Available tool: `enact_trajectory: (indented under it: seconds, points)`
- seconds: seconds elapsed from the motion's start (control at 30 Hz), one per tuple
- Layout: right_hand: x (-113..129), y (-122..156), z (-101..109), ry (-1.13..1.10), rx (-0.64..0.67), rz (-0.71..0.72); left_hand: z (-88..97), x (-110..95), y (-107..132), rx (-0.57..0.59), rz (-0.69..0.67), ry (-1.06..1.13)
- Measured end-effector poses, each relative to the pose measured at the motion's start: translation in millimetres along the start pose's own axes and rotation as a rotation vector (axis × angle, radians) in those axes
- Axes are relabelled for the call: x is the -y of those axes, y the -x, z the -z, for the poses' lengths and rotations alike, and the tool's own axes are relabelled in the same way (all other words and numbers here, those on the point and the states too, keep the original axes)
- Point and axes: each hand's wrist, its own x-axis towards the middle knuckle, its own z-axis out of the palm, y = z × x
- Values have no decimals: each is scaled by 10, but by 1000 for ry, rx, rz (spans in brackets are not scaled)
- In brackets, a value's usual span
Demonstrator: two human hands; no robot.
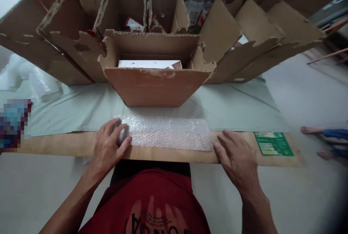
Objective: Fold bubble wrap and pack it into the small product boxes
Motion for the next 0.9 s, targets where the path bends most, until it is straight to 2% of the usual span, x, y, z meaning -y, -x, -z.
enact_trajectory:
  seconds: [0.1, 0.23, 0.37, 0.47, 0.57, 0.63, 0.7, 0.77, 0.83, 0.9]
  points:
    - [23, -56, -12, -29, -68, -115, 32, 71, 20, -46, 106, -88]
    - [235, -297, -223, -66, -8, -165, 8, 58, 23, -17, 157, -162]
    - [416, -396, -281, -255, -11, -116, -21, -133, 25, -73, 132, -42]
    - [557, -296, -156, -497, -75, -214, 65, -172, 40, -120, 258, 148]
    - [778, -83, -84, -770, -28, -363, 256, 52, -25, -93, 443, 274]
    - [996, 70, -124, -962, 80, -381, 416, 316, -161, -35, 483, 206]
    - [1261, 186, -214, -1068, 171, -313, 571, 596, -378, 47, 456, 33]
    - [1534, 239, -306, -1099, 223, -180, 687, 823, -654, 144, 394, -151]
    - [1765, 229, -370, -1111, 249, -81, 735, 960, -960, 203, 328, -251]
    - [1920, 180, -400, -1125, 273, -61, 701, 1009, -1257, 209, 284, -274]
